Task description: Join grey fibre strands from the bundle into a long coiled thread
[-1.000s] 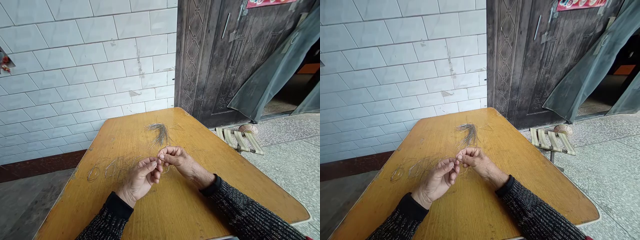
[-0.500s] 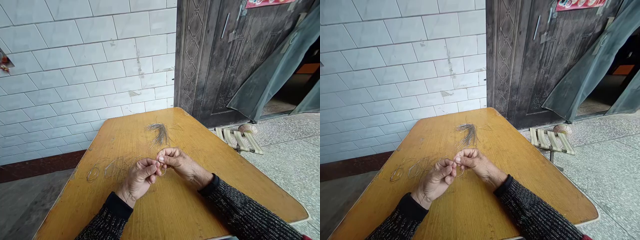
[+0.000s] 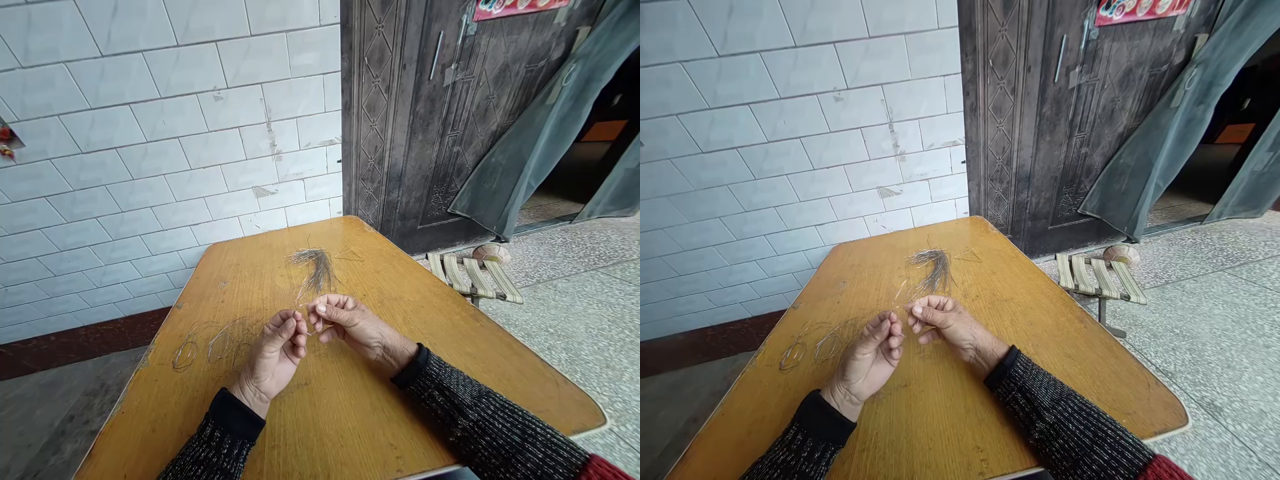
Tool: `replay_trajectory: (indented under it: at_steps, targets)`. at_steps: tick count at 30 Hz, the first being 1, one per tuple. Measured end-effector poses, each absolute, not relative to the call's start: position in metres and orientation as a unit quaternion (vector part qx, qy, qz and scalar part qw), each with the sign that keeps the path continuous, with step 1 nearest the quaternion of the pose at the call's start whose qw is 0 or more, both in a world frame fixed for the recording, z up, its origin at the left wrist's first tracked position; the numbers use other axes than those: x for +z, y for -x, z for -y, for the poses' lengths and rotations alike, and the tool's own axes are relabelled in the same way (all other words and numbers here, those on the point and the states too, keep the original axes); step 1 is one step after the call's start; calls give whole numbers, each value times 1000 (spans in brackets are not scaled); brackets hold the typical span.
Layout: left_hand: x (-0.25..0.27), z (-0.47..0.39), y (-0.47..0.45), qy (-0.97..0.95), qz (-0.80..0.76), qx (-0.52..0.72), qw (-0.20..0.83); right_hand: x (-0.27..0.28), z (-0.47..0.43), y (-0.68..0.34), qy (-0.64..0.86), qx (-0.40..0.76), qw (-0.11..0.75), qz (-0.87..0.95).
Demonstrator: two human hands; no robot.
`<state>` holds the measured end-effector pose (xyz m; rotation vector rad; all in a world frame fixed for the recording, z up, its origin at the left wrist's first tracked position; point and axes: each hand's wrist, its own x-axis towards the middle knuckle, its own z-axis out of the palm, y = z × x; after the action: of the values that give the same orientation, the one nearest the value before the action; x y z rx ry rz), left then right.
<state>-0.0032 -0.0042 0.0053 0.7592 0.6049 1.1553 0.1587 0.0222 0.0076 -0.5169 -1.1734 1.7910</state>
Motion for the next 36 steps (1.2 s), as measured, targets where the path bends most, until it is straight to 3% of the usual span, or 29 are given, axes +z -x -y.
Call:
replay_trajectory:
  at_steps: [29,36]
  targets:
    - [4,5,-6,-282,-278,572,718,9,-13,-147,212,622,544,522]
    - [6,5,-5,-292,-271,571,718,10,-11,-145,205,650,533,501]
